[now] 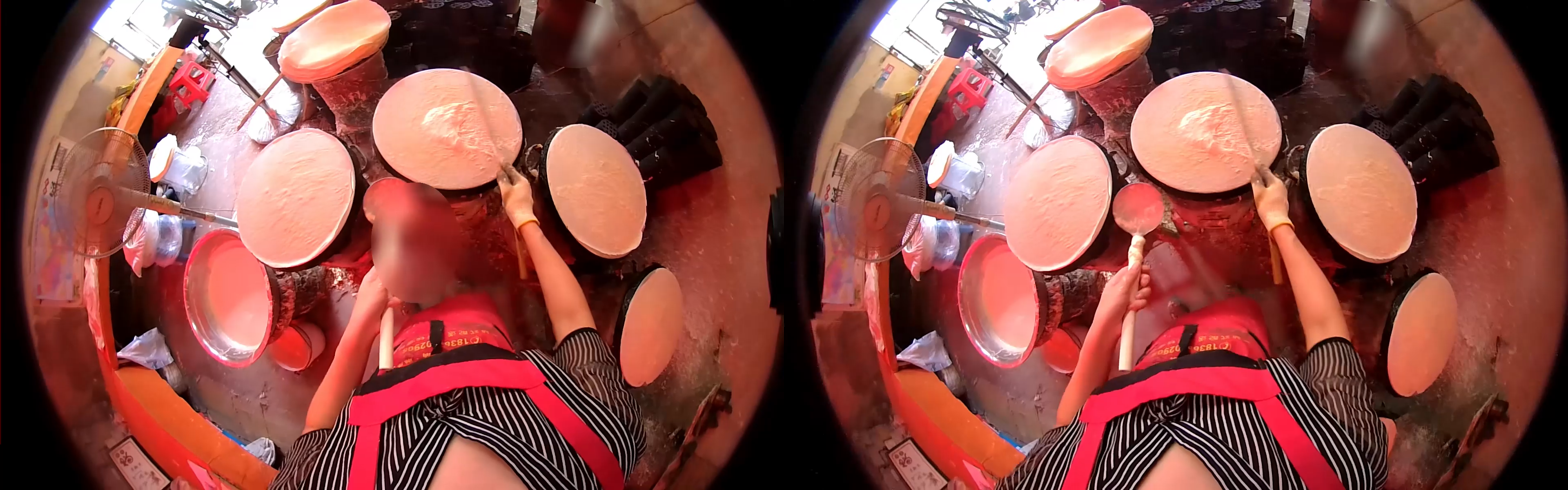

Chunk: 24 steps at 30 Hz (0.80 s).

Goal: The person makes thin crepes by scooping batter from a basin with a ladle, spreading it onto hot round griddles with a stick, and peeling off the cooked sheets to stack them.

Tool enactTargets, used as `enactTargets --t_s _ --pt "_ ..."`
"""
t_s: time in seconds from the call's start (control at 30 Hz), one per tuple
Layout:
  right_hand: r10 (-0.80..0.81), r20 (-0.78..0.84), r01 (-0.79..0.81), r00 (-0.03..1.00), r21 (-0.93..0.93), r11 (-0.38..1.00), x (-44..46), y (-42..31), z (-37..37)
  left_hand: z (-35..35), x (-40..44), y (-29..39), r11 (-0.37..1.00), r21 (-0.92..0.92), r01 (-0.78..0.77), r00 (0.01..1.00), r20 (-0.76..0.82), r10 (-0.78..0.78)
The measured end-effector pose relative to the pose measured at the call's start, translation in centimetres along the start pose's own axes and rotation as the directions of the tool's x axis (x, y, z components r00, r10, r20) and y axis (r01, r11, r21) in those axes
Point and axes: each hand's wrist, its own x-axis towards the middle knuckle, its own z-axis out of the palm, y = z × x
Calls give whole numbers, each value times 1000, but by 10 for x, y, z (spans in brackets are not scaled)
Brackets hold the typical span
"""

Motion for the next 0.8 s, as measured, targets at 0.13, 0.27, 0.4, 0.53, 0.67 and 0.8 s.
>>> enactTargets --t_s 0.13,0.27,0.4,0.53,0.67,0.8 --pt "-13 347 -55 938 184 981 -75 -5 -19 2 44 12 999 40 -3 1000 2 3" --pt "-21 209 -7 978 135 991 -131 5 -43 10 119 41 930 346 -122 990 -22 138" --pt "-4 -151 31 989 177 984 -124 28 -3 29 204 34 805 575 -148 931 -193 309" --pt "450 405 -604 796 488 630 -133 -22 28 68 222 10 967 249 -51 947 -297 126" --pt "445 508 -668 738 452 591 -110 -45 8 55 173 73 389 -657 646 763 565 -313" --pt "380 154 -386 912 634 670 -42 -49 -32 53 90 98 845 -443 299 904 414 -103"
